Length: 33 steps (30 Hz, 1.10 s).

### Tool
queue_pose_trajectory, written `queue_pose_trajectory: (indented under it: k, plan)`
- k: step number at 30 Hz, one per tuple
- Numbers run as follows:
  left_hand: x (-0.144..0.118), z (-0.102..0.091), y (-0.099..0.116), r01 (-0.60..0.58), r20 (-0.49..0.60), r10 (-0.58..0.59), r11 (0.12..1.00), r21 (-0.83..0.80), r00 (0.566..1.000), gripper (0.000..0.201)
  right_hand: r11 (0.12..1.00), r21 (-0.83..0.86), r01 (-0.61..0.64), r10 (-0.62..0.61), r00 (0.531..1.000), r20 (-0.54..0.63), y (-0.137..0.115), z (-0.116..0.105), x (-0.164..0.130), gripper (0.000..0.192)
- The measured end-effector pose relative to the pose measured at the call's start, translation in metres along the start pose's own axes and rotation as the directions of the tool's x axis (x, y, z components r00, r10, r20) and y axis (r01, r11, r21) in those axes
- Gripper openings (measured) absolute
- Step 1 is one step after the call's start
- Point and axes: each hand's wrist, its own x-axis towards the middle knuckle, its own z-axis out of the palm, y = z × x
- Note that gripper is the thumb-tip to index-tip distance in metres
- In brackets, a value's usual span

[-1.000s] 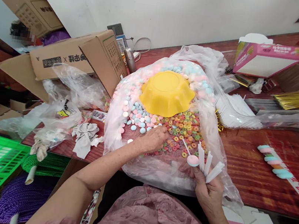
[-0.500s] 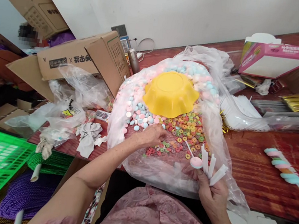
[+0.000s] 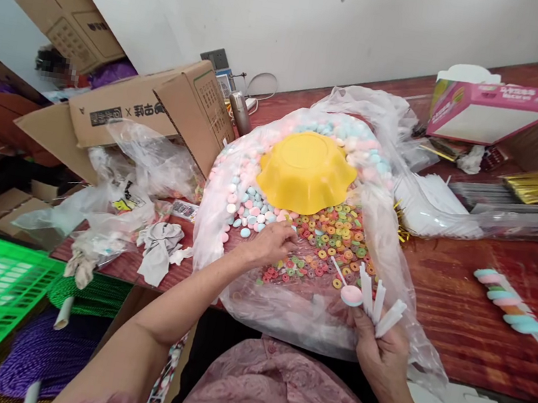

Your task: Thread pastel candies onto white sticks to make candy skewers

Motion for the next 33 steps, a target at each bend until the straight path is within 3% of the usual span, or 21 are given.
queue_pose_trajectory:
  k: [5, 9, 13, 17, 19, 20, 21, 23, 24, 26, 29, 33]
  plan:
    - [0.013, 0.0, 0.0, 0.031, 0.088, -0.032, 0.999, 0.005, 0.996, 0.013, 1.0, -0.011, -0.019, 0.019, 1.0, 0.022, -0.005, -0.001, 0.002, 0.025]
    - [0.003, 0.001, 0.007, -0.003, 0.075, -0.002, 0.998, 0.06, 0.997, 0.017, 1.0, 0.015, -0.016, 0.015, 0.999, 0.034, -0.007, -0.001, 0.003, 0.024]
    - [-0.008, 0.009, 0.011, -0.11, 0.016, 0.109, 0.987, 0.114, 0.994, 0.015, 0.998, -0.024, 0.055, -0.054, 0.998, 0.044, -0.005, -0.001, 0.002, 0.022]
    - [-0.013, 0.017, 0.01, -0.147, -0.027, 0.148, 0.988, 0.042, 0.989, 0.022, 0.978, -0.082, 0.189, -0.179, 0.976, 0.12, -0.002, -0.001, 0.001, 0.012]
    - [-0.018, 0.017, 0.011, -0.095, -0.116, 0.078, 0.984, -0.152, 0.99, 0.02, 0.963, -0.119, 0.24, -0.22, 0.962, 0.163, -0.001, 0.0, 0.0, 0.016]
    - [-0.021, 0.016, 0.013, -0.059, -0.161, 0.003, 0.938, -0.341, 0.987, 0.017, 0.957, -0.138, 0.256, -0.23, 0.957, 0.177, -0.001, 0.0, 0.0, 0.019]
    - [-0.026, 0.016, 0.015, -0.028, -0.184, -0.09, 0.831, -0.555, 0.979, 0.014, 0.952, -0.152, 0.266, -0.236, 0.953, 0.188, -0.001, 0.0, 0.0, 0.021]
    - [-0.037, 0.013, 0.021, -0.01, -0.154, -0.259, 0.484, -0.875, 0.954, 0.024, 0.95, -0.17, 0.261, -0.226, 0.953, 0.202, -0.002, 0.001, -0.001, 0.024]
    - [-0.042, 0.012, 0.024, -0.023, -0.133, -0.304, 0.339, -0.941, 0.943, 0.03, 0.953, -0.173, 0.247, -0.209, 0.954, 0.213, -0.003, 0.002, -0.001, 0.025]
    - [-0.053, 0.011, 0.029, -0.078, -0.135, -0.356, 0.169, -0.983, 0.925, 0.036, 0.961, -0.167, 0.22, -0.175, 0.953, 0.245, -0.006, 0.002, -0.001, 0.028]
    - [-0.064, 0.012, 0.035, -0.169, -0.193, -0.393, 0.097, -0.981, 0.899, 0.037, 0.961, -0.159, 0.225, -0.172, 0.941, 0.292, -0.013, 0.003, 0.001, 0.032]
    - [-0.07, 0.018, 0.035, -0.259, -0.314, -0.41, 0.185, -0.948, 0.856, 0.034, 0.946, -0.187, 0.265, -0.2, 0.93, 0.308, -0.023, 0.003, 0.004, 0.04]
